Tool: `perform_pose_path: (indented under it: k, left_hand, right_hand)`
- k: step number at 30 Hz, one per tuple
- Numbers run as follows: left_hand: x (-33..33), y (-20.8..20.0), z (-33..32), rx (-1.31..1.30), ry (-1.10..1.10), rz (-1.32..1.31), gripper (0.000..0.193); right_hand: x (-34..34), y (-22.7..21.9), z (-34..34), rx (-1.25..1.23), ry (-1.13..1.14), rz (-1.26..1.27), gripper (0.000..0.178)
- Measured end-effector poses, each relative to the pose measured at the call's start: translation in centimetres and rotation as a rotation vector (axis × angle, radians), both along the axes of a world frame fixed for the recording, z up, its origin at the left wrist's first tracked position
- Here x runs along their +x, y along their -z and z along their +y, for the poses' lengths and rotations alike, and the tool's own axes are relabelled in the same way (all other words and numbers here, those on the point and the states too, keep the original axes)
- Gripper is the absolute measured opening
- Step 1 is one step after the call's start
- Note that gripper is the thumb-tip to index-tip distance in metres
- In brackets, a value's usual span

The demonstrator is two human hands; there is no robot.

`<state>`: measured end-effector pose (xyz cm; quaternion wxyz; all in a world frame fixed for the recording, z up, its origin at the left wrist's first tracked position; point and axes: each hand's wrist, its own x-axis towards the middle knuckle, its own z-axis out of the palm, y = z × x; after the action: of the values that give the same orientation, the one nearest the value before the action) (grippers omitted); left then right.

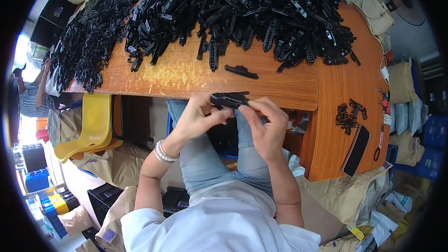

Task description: Assembling small black plastic mechanical components at a workbench.

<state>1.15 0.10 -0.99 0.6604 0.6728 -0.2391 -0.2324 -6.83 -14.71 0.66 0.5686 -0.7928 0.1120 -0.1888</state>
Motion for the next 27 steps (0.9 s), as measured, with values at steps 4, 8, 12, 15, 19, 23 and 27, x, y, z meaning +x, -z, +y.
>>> perform_pose_path:
  k: [4, 8, 12, 15, 19, 23, 27]
  left_hand:
    - [0.1, 0.0, 0.2, -0.079, 0.005, 0.254, 0.014]
    - [-0.2, 0.1, 0.7, -0.198, 0.003, 0.087, 0.016]
    - [0.0, 0.6, 1.5, -0.208, 0.057, 0.045, 0.017]
    - [1.7, 0.5, 3.1, -0.212, 0.213, 0.147, 0.025]
    - [7.8, 1.8, 6.9, 0.509, -0.568, -0.867, 0.013]
    - [11.3, 3.1, 10.0, 0.814, -0.522, -0.988, 0.013]
    - [11.0, 3.8, 10.1, 0.924, -0.491, -1.077, 0.009]
  right_hand:
    - [-0.4, 0.8, 0.3, 0.008, -0.096, -0.003, 0.015]
    - [0.4, 0.3, 1.5, 0.459, -0.075, 0.029, 0.019]
    - [0.3, 1.2, 1.2, 0.427, -0.244, 0.012, 0.025]
    - [0.5, 1.3, 1.3, 0.437, -0.226, 0.014, 0.024]
    - [0.0, 1.7, 0.5, 0.489, -0.060, 0.020, 0.017]
    - [0.1, 2.4, 0.6, 0.527, -0.142, 0.080, 0.020]
    - [0.2, 2.4, 0.5, 0.548, -0.130, 0.066, 0.020]
